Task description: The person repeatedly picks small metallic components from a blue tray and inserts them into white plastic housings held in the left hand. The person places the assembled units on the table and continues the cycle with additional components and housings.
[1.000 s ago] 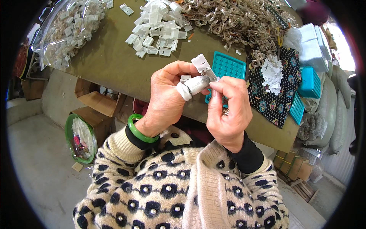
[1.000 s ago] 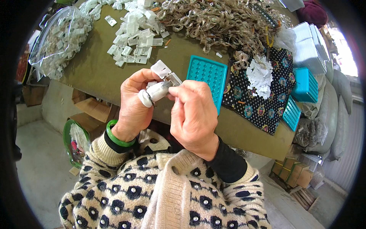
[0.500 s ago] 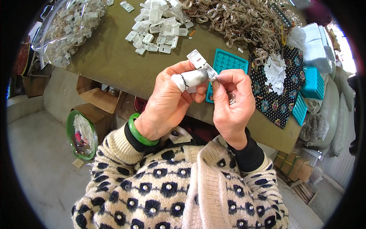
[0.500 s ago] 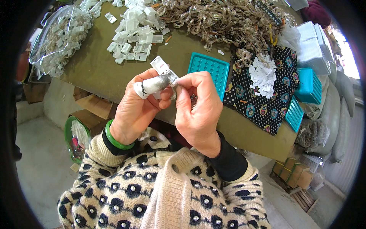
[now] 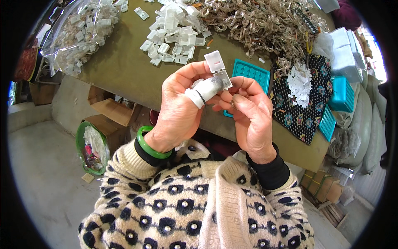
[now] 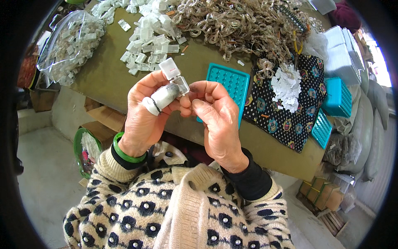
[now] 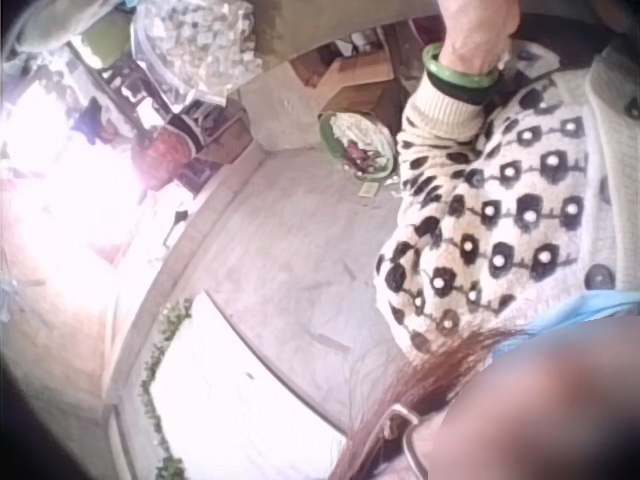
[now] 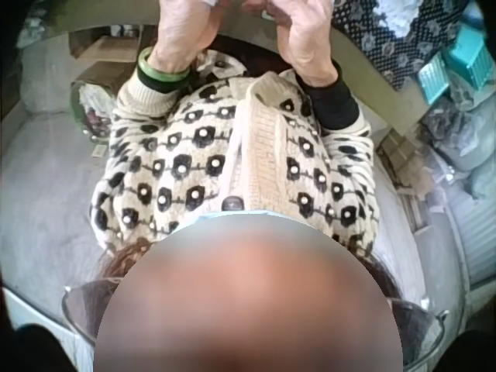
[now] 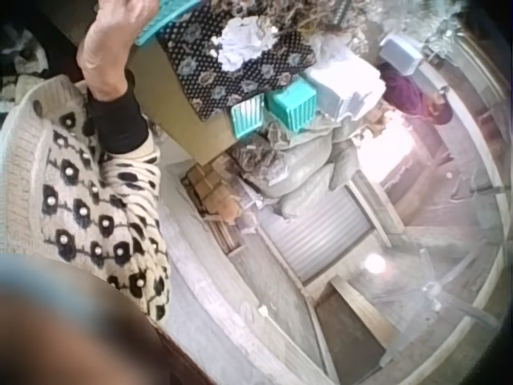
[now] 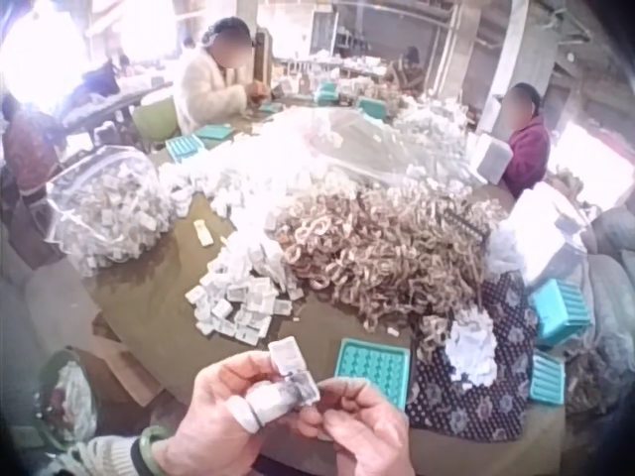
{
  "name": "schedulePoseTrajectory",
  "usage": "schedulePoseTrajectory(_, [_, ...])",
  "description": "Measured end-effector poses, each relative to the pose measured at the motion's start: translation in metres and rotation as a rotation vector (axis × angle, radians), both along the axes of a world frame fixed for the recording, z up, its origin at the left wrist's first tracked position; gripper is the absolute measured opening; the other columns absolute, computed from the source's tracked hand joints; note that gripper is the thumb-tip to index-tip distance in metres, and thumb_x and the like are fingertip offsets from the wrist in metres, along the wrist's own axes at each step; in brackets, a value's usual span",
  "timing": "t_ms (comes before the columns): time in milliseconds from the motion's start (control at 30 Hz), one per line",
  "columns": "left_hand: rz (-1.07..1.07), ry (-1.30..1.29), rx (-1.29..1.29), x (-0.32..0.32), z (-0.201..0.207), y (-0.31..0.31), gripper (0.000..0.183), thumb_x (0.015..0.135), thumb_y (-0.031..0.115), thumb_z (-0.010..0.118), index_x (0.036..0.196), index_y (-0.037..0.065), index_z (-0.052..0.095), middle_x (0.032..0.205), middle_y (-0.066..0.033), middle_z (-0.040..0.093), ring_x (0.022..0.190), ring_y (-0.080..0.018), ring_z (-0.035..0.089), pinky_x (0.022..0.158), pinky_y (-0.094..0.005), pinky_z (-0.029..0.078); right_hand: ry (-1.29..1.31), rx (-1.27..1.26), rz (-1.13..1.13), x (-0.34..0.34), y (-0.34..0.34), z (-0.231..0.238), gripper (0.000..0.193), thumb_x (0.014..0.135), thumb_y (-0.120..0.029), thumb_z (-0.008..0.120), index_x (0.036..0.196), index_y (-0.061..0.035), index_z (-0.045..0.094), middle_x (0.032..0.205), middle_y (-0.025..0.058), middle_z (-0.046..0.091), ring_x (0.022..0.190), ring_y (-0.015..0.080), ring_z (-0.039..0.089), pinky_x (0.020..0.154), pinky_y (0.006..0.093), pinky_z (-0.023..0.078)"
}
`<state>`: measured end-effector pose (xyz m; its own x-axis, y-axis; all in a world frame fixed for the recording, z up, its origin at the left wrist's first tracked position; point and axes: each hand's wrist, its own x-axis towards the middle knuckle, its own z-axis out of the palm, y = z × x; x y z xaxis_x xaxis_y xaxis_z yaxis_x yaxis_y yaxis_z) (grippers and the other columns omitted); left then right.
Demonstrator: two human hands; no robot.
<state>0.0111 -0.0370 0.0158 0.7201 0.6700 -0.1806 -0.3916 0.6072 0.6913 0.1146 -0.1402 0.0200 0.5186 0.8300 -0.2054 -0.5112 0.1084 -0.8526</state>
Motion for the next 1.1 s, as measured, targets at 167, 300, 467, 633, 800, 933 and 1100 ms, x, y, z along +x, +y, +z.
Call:
schedulePoseTrajectory(167, [0.055, 0.100, 0.245, -0.006, -0.002, -0.008, 0.018, 0.087, -0.004, 0.067, 0.105, 0.000, 0.068, 0.085, -0.0031, 0.065, 0.073, -0.0081, 0.060, 0.064, -0.0208, 0.051, -0.081, -0.023, 0.041, -0.003, 0.001, 0.002, 0.018, 0.095, -0.005, 0.055, 0.111, 0.0023, 0.054, 0.103, 0.0082, 0.062, 0.086, 0.0119, 0.060, 0.078, 0.0280, 0.053])
schedulePoseTrajectory(300, [0.149, 0.334, 0.961, -0.013, -0.009, -0.010, 0.026, 0.078, -0.006, 0.073, 0.102, 0.004, 0.072, 0.075, -0.0003, 0.051, 0.064, -0.0083, 0.046, 0.055, -0.0231, 0.037, -0.154, -0.030, 0.028, -0.007, 0.000, 0.000, 0.014, 0.091, 0.002, 0.049, 0.103, -0.0003, 0.054, 0.101, 0.0061, 0.060, 0.089, 0.0104, 0.058, 0.077, 0.0270, 0.053])
schedulePoseTrajectory(467, [0.174, 0.244, 0.994, -0.013, -0.015, -0.015, 0.027, 0.075, -0.007, 0.075, 0.100, 0.004, 0.073, 0.076, -0.0012, 0.053, 0.063, -0.0085, 0.046, 0.054, -0.0230, 0.036, -0.157, -0.106, 0.056, -0.010, -0.001, 0.002, 0.019, 0.084, 0.004, 0.049, 0.102, -0.0001, 0.056, 0.098, 0.0063, 0.060, 0.087, 0.0109, 0.058, 0.077, 0.0251, 0.049])
schedulePoseTrajectory(633, [0.026, 0.086, 0.205, -0.041, -0.012, -0.004, 0.026, 0.087, -0.003, 0.066, 0.113, -0.004, 0.064, 0.091, -0.0076, 0.065, 0.079, -0.0200, 0.069, 0.074, -0.0342, 0.060, -0.868, -0.099, 0.047, 0.020, -0.020, 0.019, 0.020, 0.094, -0.007, 0.061, 0.112, -0.0006, 0.058, 0.107, 0.0060, 0.059, 0.092, 0.0129, 0.060, 0.076, 0.0264, 0.052])
schedulePoseTrajectory(800, [-0.156, 0.026, -0.054, -0.068, -0.023, 0.006, 0.029, 0.091, 0.005, 0.062, 0.119, -0.004, 0.059, 0.099, -0.0153, 0.068, 0.083, -0.0238, 0.070, 0.075, -0.0436, 0.063, -1.330, -0.344, -0.151, 0.047, -0.034, 0.004, 0.004, 0.091, -0.003, 0.065, 0.093, 0.0010, 0.065, 0.082, 0.0081, 0.062, 0.067, 0.0156, 0.059, 0.062, 0.0271, 0.048])
schedulePoseTrajectory(933, [-0.188, 0.078, -0.138, -0.064, -0.037, -0.007, 0.027, 0.090, 0.009, 0.066, 0.114, -0.002, 0.060, 0.095, -0.0109, 0.066, 0.076, -0.0163, 0.065, 0.070, -0.0391, 0.063, -1.567, -0.294, -0.143, 0.038, -0.030, -0.026, 0.006, 0.084, 0.000, 0.068, 0.089, -0.0001, 0.065, 0.081, 0.0121, 0.061, 0.070, 0.0284, 0.062, 0.062, 0.0363, 0.050])
schedulePoseTrajectory(1100, [-0.231, 0.126, -0.094, -0.052, -0.032, -0.011, 0.019, 0.087, 0.006, 0.067, 0.104, 0.002, 0.060, 0.094, -0.0071, 0.064, 0.068, -0.0096, 0.057, 0.053, -0.0267, 0.052, -1.738, -0.326, -0.061, 0.043, -0.013, -0.040, 0.013, 0.081, -0.004, 0.070, 0.092, -0.0027, 0.064, 0.085, 0.0099, 0.058, 0.078, 0.0283, 0.060, 0.066, 0.0381, 0.050])
